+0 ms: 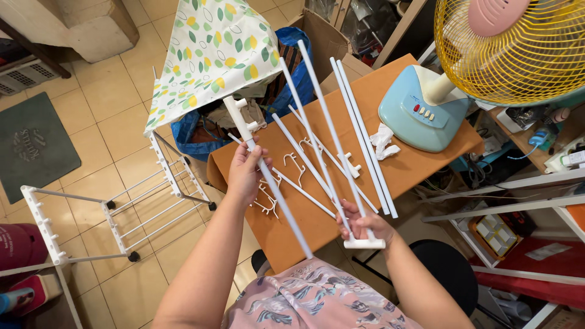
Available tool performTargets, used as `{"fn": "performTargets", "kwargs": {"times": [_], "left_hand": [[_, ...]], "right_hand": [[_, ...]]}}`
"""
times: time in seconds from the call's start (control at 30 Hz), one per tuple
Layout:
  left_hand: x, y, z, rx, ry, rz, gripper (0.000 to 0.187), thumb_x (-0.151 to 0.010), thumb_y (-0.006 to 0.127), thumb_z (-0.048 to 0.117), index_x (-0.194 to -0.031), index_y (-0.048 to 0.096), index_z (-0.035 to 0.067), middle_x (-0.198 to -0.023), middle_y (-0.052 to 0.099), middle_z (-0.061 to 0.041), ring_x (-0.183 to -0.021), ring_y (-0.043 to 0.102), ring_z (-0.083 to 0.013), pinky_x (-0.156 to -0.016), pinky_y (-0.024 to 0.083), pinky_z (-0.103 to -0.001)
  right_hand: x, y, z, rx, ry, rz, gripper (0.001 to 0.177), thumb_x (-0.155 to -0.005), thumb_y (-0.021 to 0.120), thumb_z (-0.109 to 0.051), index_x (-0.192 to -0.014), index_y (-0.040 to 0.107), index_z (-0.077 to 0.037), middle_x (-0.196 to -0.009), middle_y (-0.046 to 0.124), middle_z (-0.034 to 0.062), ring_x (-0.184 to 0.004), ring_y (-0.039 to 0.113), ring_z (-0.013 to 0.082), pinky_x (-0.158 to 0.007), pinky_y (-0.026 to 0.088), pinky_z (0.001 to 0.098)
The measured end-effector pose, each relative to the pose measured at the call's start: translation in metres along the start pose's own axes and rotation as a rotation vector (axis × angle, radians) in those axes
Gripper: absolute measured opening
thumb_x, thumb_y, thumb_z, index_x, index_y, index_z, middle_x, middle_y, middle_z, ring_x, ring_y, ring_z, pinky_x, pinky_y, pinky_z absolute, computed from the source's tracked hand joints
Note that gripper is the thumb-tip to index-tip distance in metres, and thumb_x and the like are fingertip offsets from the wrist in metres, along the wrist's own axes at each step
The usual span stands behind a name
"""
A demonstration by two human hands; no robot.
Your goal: The person assembles a white plastic laundry hamper with wheels. They connect the frame pieces, attach the caster wheels, and fit a patterned fabric liner into the frame.
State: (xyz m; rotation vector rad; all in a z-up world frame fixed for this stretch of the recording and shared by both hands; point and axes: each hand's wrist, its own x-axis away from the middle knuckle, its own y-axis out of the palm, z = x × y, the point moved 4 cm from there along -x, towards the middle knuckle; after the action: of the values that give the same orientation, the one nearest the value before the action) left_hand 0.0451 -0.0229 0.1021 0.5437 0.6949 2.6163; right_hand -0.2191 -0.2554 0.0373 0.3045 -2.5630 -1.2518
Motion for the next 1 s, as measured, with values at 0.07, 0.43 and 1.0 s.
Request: {"fn": "performTargets", "kwargs": {"times": [0.07, 0.43, 1.0], "left_hand": [[-0.002, -0.004, 0.0, -0.002, 0.018, -0.003, 0.035, -0.104, 0.058, 0.023, -0.137, 0.053, 0.014, -0.087, 0.055, 0.0, -0.069, 0.054, -0.0101, -0.064, 0.05, -0.028], [-0.01, -0.057, 0.024, -0.276, -0.063, 0.149, 0.023, -0.104, 0.05, 0.037, -0.121, 0.055, 0.023, -0.073, 0.047, 0.004, -0.057, 0.043, -0.0075, -0.051, 0.041, -0.025], [0.013, -0.056, 0.003, 0.171, 0.081, 0.083, 0.036, -0.108, 0.046, 0.029, -0.142, 0.047, 0.021, -0.082, 0.049, 0.002, -0.07, 0.047, -0.0096, -0.065, 0.047, -0.027]], "right_hand": [[-0.002, -0.006, 0.003, 0.266, -0.023, 0.159, 0.085, -0.082, 0.076, -0.012, -0.159, 0.04, -0.012, -0.117, 0.061, 0.0118, -0.091, 0.062, 0.021, -0.077, 0.051, 0.0318], [0.028, -0.032, -0.053, 1.586, -0.149, 0.933, 0.073, -0.065, 0.084, -0.023, -0.131, 0.056, -0.009, -0.103, 0.063, 0.0116, -0.088, 0.061, 0.0234, -0.08, 0.054, 0.0375], [-0.053, -0.01, 0.043, 1.679, 0.16, 0.925, 0.097, -0.07, 0.088, -0.034, -0.148, 0.039, -0.002, -0.129, 0.053, 0.018, -0.12, 0.057, 0.0344, -0.1, 0.05, 0.0434]]}}
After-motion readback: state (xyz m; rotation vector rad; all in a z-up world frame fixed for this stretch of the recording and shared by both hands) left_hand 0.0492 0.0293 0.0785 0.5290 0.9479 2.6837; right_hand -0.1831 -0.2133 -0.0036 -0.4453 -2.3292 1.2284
